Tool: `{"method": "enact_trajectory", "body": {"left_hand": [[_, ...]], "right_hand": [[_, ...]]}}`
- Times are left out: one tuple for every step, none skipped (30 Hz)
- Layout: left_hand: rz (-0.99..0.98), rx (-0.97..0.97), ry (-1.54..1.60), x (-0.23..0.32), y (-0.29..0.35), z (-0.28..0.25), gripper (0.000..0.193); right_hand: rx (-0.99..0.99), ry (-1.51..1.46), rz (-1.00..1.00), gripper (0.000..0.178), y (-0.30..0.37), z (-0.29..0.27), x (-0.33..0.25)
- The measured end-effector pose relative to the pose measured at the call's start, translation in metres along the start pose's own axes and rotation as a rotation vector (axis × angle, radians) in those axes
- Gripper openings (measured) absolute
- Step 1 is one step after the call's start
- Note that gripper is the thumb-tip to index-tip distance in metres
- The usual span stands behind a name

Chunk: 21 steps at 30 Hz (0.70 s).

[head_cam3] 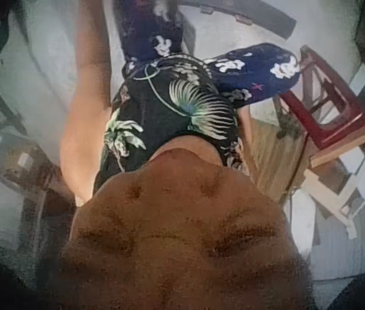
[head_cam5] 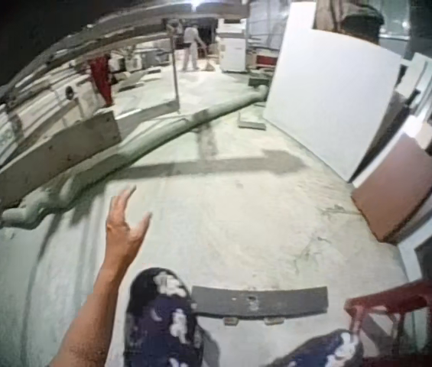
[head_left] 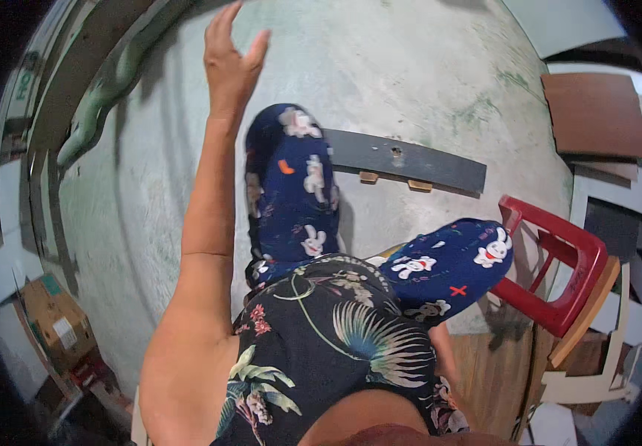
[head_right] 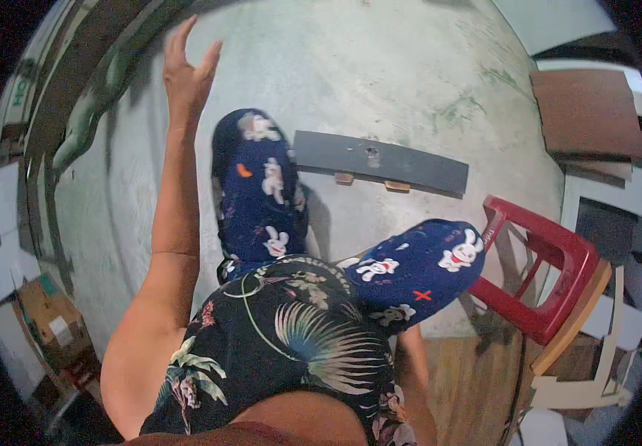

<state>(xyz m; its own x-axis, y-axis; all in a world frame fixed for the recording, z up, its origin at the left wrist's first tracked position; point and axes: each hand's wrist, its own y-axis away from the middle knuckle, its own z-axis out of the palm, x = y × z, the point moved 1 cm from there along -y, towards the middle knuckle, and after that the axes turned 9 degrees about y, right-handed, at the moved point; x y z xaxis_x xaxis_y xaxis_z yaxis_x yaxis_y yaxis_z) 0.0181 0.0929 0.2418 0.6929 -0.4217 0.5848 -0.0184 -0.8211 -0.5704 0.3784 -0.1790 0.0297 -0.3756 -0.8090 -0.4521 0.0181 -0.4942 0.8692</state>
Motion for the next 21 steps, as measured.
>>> {"method": "enact_trajectory", "body": {"left_hand": [[-0.132,0.002,-0.071,-0.023,0.02,-0.009,0.052],[-0.236,-0.055,-0.115,-0.054,0.047,-0.02,0.052],[-0.341,-0.117,-0.147,-0.09,0.081,-0.026,0.052],[-0.385,-0.173,-0.197,-0.125,0.118,-0.04,0.051],[-0.497,-0.25,-0.247,-0.152,0.166,-0.052,0.049],[-0.568,-0.336,-0.287,-0.179,0.213,-0.065,0.048],[-0.718,-0.43,-0.31,-0.185,0.251,-0.066,0.047],[-0.795,-0.488,-0.317,-0.19,0.292,-0.069,0.048],[-0.865,-0.535,-0.318,-0.192,0.323,-0.071,0.046],[-0.904,-0.554,-0.334,-0.186,0.346,-0.067,0.044],[-0.935,-0.576,-0.343,-0.178,0.356,-0.06,0.042],[-0.931,-0.584,-0.326,-0.169,0.359,-0.05,0.042],[-1.027,-0.611,-0.247,-0.161,0.361,-0.04,0.04],[-1.117,-0.643,-0.164,-0.152,0.363,-0.029,0.038],[-1.074,-0.655,-0.119,-0.154,0.368,-0.014,0.038],[-1.023,-0.626,-0.116,-0.158,0.37,0.0,0.036],[-0.982,-0.605,-0.125,-0.162,0.371,0.015,0.034],[-0.929,-0.649,-0.059,-0.153,0.359,0.055,0.034],[-0.873,-0.654,-0.028,-0.159,0.362,0.042,0.034],[-0.795,-0.678,0.045,-0.163,0.361,0.049,0.033],[-0.726,-0.713,0.116,-0.161,0.38,0.055,0.033]], "right_hand": [[0.004,0.005,0.01,0.055,0.0,0.002,0.0],[0.003,0.009,0.019,0.054,0.0,0.006,0.0],[0.014,0.01,0.027,0.054,0.0,0.007,0.001],[0.014,0.013,0.039,0.054,0.004,0.013,0.0],[0.014,0.014,0.051,0.054,0.007,0.018,0.002],[0.011,0.016,0.059,0.054,0.008,0.023,-0.001],[0.027,0.016,0.061,0.054,0.009,0.021,-0.003],[0.038,0.016,0.067,0.054,0.011,0.019,-0.003],[0.048,0.014,0.072,0.054,0.013,0.018,-0.004],[0.067,0.011,0.074,0.054,0.016,0.015,-0.006],[0.092,0.005,0.071,0.054,0.02,0.013,-0.012],[0.121,-0.005,0.062,0.054,0.024,0.007,-0.015],[0.152,-0.019,0.053,0.054,0.028,0.0,-0.019],[0.189,-0.038,0.04,0.054,0.036,-0.01,-0.022],[0.237,-0.064,-0.007,0.054,0.053,-0.022,-0.027],[0.293,-0.095,-0.057,0.054,0.074,-0.037,-0.031],[0.344,-0.129,-0.089,0.054,0.091,-0.051,-0.033],[0.427,-0.173,-0.135,0.054,0.109,-0.07,-0.036],[0.471,-0.216,-0.164,0.054,0.13,-0.083,-0.03],[0.556,-0.271,-0.217,0.054,0.152,-0.101,-0.029],[0.647,-0.326,-0.257,0.054,0.174,-0.117,-0.015]]}}
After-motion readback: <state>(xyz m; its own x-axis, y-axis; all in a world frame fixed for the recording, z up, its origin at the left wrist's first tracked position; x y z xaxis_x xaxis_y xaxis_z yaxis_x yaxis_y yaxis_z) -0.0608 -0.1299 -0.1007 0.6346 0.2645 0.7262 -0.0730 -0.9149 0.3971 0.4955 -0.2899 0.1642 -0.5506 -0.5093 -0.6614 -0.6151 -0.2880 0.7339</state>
